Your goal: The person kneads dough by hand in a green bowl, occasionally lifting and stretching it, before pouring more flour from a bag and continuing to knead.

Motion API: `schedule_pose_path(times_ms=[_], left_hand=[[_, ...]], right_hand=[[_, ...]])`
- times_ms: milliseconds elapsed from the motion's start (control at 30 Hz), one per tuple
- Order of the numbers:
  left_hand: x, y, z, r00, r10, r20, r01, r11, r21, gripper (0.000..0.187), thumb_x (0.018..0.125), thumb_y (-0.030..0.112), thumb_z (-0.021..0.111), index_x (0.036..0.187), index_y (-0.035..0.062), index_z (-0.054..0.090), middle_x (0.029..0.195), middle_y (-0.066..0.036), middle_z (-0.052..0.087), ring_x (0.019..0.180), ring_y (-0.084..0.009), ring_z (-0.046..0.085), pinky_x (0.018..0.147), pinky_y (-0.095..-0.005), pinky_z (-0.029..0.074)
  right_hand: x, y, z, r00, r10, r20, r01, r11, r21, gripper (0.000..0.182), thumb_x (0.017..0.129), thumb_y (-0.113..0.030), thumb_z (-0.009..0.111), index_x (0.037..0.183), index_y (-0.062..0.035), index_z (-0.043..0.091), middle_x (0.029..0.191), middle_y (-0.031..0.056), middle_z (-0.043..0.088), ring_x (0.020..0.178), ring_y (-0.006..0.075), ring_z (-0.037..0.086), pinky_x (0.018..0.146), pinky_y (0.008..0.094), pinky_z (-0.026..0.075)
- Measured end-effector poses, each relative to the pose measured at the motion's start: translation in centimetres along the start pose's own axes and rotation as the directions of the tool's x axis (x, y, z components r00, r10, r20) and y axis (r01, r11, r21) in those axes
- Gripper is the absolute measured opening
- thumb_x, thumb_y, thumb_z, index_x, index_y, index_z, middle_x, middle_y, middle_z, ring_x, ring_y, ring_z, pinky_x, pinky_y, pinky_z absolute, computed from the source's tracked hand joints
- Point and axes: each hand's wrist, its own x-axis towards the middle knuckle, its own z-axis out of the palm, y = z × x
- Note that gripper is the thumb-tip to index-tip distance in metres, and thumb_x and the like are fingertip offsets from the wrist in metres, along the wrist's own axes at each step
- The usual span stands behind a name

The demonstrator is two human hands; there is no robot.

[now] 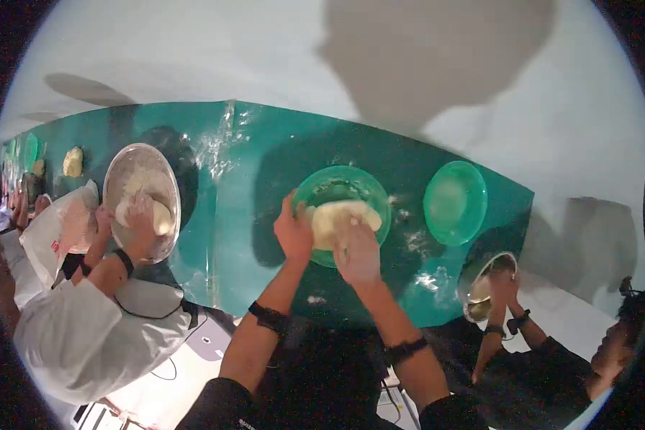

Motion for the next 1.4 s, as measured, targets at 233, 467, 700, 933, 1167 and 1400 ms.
schedule_pose_path(times_ms=[233, 467, 700, 933, 1167, 1400], left_hand=[[0.6, -0.9, 0.1, 0.989, -0.124, 0.077, 0.126, 0.992, -0.024, 0.03, 0.098, 0.013, 0.064, 0.128, 0.0086, 0.067, 0.093, -0.022, 0.074, 0.081, -0.0387, 0.073, 0.073, -0.0434, 0.055], [0.9, -0.7, 0.1, 0.978, -0.146, 0.15, 0.174, 0.966, -0.194, 0.031, 0.098, 0.013, 0.062, 0.128, 0.0075, 0.068, 0.091, -0.023, 0.075, 0.079, -0.0333, 0.075, 0.073, -0.0427, 0.055], [1.4, -0.1, -0.1, 0.983, -0.13, 0.131, 0.143, 0.985, -0.099, 0.03, 0.098, 0.014, 0.062, 0.128, 0.0068, 0.067, 0.085, -0.026, 0.07, 0.07, -0.0364, 0.07, 0.068, -0.0418, 0.053], [2.0, 0.7, -0.1, 0.959, -0.156, 0.236, 0.156, 0.988, 0.019, 0.028, 0.097, 0.013, 0.065, 0.123, 0.0046, 0.068, 0.081, -0.022, 0.069, 0.062, -0.0317, 0.062, 0.064, -0.0389, 0.051], [1.6, -0.2, 0.2, 0.981, -0.088, 0.171, 0.107, 0.989, -0.105, 0.021, 0.096, 0.015, 0.066, 0.114, 0.0043, 0.069, 0.077, -0.021, 0.067, 0.06, -0.0278, 0.061, 0.062, -0.0385, 0.048], [1.3, -1.3, 0.9, 0.994, -0.004, 0.107, 0.012, 0.997, -0.075, 0.016, 0.096, 0.015, 0.066, 0.103, 0.0013, 0.066, 0.074, -0.023, 0.064, 0.064, -0.0421, 0.061, 0.06, -0.043, 0.047]], right_hand=[[1.5, 2.0, -0.3, 0.992, -0.089, 0.094, 0.094, 0.995, -0.041, 0.023, 0.082, -0.022, 0.076, 0.097, -0.006, 0.07, 0.095, 0.0169, 0.068, 0.107, 0.0403, 0.067, 0.095, 0.0521, 0.054], [12.0, 3.0, 5.3, 0.478, 0.198, 0.856, -0.194, 0.974, -0.117, 0.063, 0.071, -0.038, 0.081, 0.119, -0.0015, 0.065, 0.106, 0.023, 0.072, 0.104, 0.0416, 0.071, 0.09, 0.0486, 0.057], [11.6, 5.7, 6.4, 0.065, -0.062, 0.996, -0.593, 0.8, 0.089, 0.071, 0.069, -0.041, 0.08, 0.126, -0.0017, 0.068, 0.113, 0.0183, 0.075, 0.101, 0.0337, 0.073, 0.086, 0.0419, 0.057], [7.8, 6.9, 5.7, 0.538, -0.082, 0.839, -0.369, 0.872, 0.321, 0.067, 0.074, -0.036, 0.083, 0.13, -0.0037, 0.066, 0.112, 0.0171, 0.075, 0.103, 0.0359, 0.072, 0.094, 0.0418, 0.056], [8.2, 7.3, 0.2, 0.454, 0.093, 0.886, -0.702, 0.65, 0.291, 0.051, 0.082, -0.029, 0.073, 0.125, -0.0026, 0.065, 0.114, 0.0149, 0.071, 0.107, 0.0349, 0.069, 0.099, 0.0394, 0.053], [6.1, 8.2, -4.0, 0.785, 0.22, 0.579, -0.606, 0.081, 0.791, 0.039, 0.091, -0.01, 0.062, 0.128, -0.0011, 0.059, 0.114, 0.0102, 0.065, 0.105, 0.0234, 0.064, 0.102, 0.0375, 0.05]])
